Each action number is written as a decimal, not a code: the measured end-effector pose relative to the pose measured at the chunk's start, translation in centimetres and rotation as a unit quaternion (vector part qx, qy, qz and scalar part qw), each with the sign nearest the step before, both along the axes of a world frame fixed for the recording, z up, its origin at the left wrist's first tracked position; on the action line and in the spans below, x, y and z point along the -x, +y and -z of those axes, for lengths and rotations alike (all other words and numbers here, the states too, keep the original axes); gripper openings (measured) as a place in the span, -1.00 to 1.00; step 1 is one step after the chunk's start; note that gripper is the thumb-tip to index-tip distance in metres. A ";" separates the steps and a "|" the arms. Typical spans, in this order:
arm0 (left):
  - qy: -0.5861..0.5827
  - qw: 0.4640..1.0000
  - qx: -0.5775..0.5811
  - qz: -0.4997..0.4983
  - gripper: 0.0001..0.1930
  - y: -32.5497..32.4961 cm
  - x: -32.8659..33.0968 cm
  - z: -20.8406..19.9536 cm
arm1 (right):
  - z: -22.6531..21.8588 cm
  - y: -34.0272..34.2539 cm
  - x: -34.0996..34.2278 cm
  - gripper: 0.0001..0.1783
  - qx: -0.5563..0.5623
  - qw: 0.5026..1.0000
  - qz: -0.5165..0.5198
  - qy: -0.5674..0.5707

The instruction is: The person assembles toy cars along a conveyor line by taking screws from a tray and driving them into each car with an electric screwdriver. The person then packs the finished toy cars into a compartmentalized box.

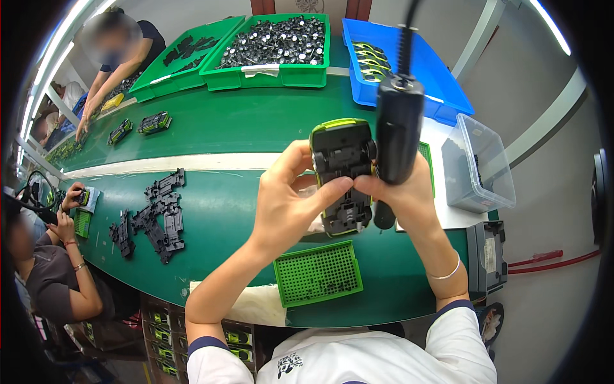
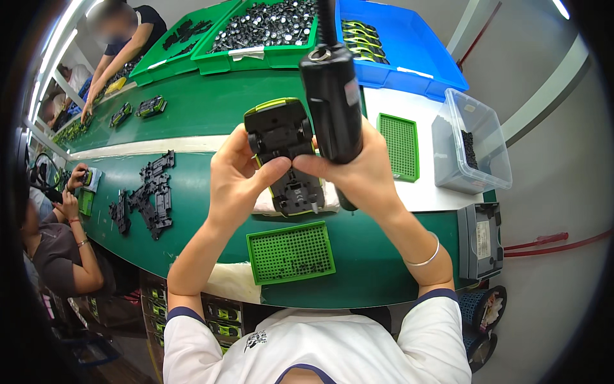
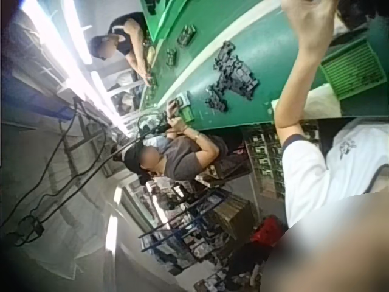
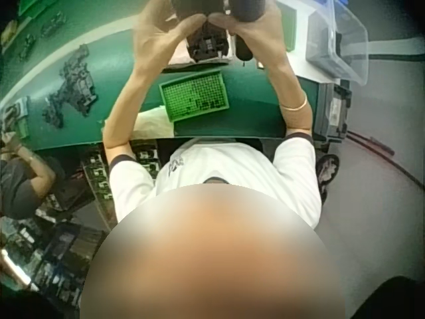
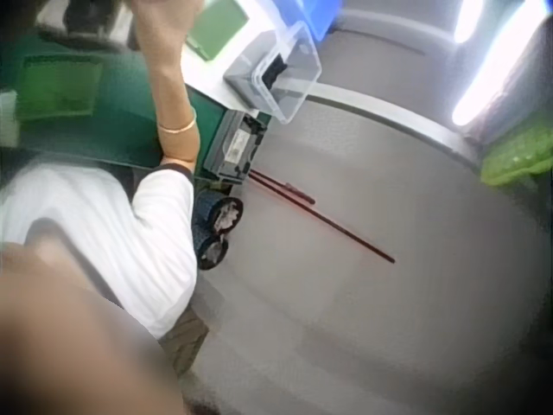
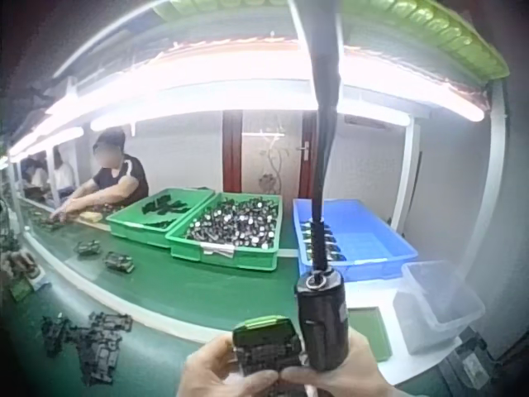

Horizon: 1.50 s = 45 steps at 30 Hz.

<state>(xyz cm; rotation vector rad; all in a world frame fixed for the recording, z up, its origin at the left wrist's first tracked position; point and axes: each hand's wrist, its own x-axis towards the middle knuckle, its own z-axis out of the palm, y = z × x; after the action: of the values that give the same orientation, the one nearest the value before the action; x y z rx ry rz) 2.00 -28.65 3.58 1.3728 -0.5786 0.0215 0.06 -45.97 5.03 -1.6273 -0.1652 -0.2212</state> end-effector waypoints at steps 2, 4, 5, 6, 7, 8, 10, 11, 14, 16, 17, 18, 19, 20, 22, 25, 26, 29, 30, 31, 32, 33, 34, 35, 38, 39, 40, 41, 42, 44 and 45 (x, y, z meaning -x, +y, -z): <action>0.054 0.998 -0.007 0.027 -0.37 0.5 -0.6 0.0 | -0.5 -1.0 -1.0 -0.52 0.008 0.998 -0.032 0.046; -0.103 0.991 0.059 0.058 -0.22 1.4 -1.3 0.3 | -0.2 -2.0 -2.0 -0.51 0.059 0.985 -0.129 0.100; -0.155 0.985 -0.019 0.067 -0.23 2.4 -1.7 0.4 | -0.1 -1.8 -2.3 -0.51 0.046 0.983 -0.155 0.093; -0.152 0.986 -0.020 0.067 -0.23 3.1 -2.1 0.3 | 0.1 -1.9 -2.8 -0.51 0.044 0.982 -0.155 0.096; -0.206 0.969 -0.113 0.074 -0.28 3.7 -2.5 0.4 | 0.6 -2.1 -3.3 -0.51 0.070 0.973 -0.187 0.112; -0.258 0.941 -0.205 0.079 -0.32 4.1 -2.8 0.5 | 1.1 -2.2 -3.9 -0.51 0.095 0.962 -0.221 0.127; -0.253 0.940 -0.220 0.063 -0.43 4.3 -2.9 1.2 | 1.4 -2.2 -4.2 -0.50 0.104 0.956 -0.239 0.135; -0.269 0.936 -0.220 0.056 -0.46 4.5 -3.0 1.8 | 1.2 -1.9 -4.3 -0.45 0.126 0.950 -0.239 0.154; -0.284 0.936 -0.202 0.041 -0.54 5.0 -3.0 3.2 | 1.0 -1.3 -4.4 -0.38 0.167 0.938 -0.258 0.162; -0.308 0.930 -0.198 0.003 -0.55 5.5 -2.9 4.3 | 1.2 -1.4 -4.3 -0.47 0.159 0.948 -0.250 0.117; -0.285 0.942 -0.179 -0.013 -0.58 5.9 -2.9 5.3 | -0.1 -1.3 -4.2 -0.48 0.215 0.944 -0.219 0.123; -0.282 0.943 -0.177 -0.017 -0.58 6.1 -2.8 6.1 | -0.6 -1.5 -4.0 -0.53 0.194 0.958 -0.175 0.117; -0.255 0.950 -0.175 -0.050 -0.58 6.2 -2.7 7.0 | -1.0 -2.0 -4.0 -0.54 0.173 0.970 -0.141 0.100; -0.226 0.955 -0.175 -0.083 -0.59 6.4 -2.6 7.9 | -1.3 -2.5 -4.1 -0.56 0.151 0.979 -0.107 0.084; -0.196 0.958 -0.168 -0.121 -0.60 6.6 -2.6 9.8 | -1.7 -3.3 -4.1 -0.56 0.099 0.992 -0.081 0.022; -0.127 0.966 -0.158 -0.159 -0.62 6.1 -2.4 11.1 | -2.1 -4.1 -3.5 -0.46 0.027 0.995 -0.075 -0.059; -0.121 0.967 -0.157 -0.162 -0.62 6.1 -2.1 11.1 | -2.2 -4.0 -3.4 -0.41 -0.018 0.993 -0.090 -0.068; -0.131 0.956 -0.231 -0.121 -0.66 6.7 -1.5 11.5 | -2.7 -3.0 -3.0 -0.21 -0.109 0.982 -0.134 -0.072; -0.128 0.959 -0.224 -0.117 -0.66 6.6 -1.6 11.5 | -3.5 -2.9 -2.4 -0.17 -0.103 0.983 -0.134 -0.074; -0.172 0.950 -0.240 -0.103 -0.66 6.7 -1.8 11.5 | -4.2 -2.8 -1.9 -0.14 -0.099 0.983 -0.124 -0.095; -0.215 0.936 -0.261 -0.095 -0.67 7.1 -2.0 11.5 | -4.4 -2.5 -1.8 -0.12 -0.100 0.981 -0.119 -0.115; -0.264 0.913 -0.296 -0.096 -0.68 7.5 -2.2 11.2 | -4.4 -1.8 -1.7 -0.12 -0.098 0.982 -0.120 -0.110; -0.260 0.915 -0.295 -0.096 -0.68 7.7 -2.3 11.1 | -4.3 -0.8 -1.7 -0.09 -0.149 0.967 -0.143 -0.148; -0.266 0.915 -0.292 -0.086 -0.68 7.7 -2.4 11.1 | -4.1 0.1 -1.7 -0.06 -0.199 0.948 -0.165 -0.186; -0.266 0.922 -0.274 -0.064 -0.70 8.2 -3.0 11.3 | -3.5 2.8 -2.3 -0.04 -0.191 0.939 -0.197 -0.209; -0.263 0.927 -0.262 -0.052 -0.71 8.3 -3.1 11.3 | -3.2 3.6 -2.5 -0.03 -0.189 0.933 -0.212 -0.222; -0.261 0.929 -0.258 -0.053 -0.71 8.2 -3.0 11.2 | -2.9 4.3 -2.8 -0.01 -0.186 0.927 -0.227 -0.236; -0.260 0.925 -0.270 -0.056 -0.71 8.2 -2.8 11.2 | -2.4 4.9 -3.3 0.00 -0.187 0.919 -0.243 -0.247; -0.260 0.922 -0.281 -0.059 -0.70 8.2 -2.6 11.2 | -2.0 5.2 -3.7 0.01 -0.189 0.911 -0.258 -0.259; -0.264 0.919 -0.282 -0.075 -0.69 8.0 -2.3 11.1 | -1.1 5.7 -5.1 0.10 -0.160 0.899 -0.310 -0.264; -0.272 0.915 -0.284 -0.090 -0.67 7.9 -2.1 11.0 | -0.6 6.3 -5.4 0.12 -0.177 0.895 -0.324 -0.252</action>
<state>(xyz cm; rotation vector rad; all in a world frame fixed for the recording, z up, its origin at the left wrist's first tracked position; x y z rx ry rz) 4.14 -20.80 -7.47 2.0054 -0.9704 0.4262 5.51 -39.65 5.66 -1.0483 -0.9926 -0.1405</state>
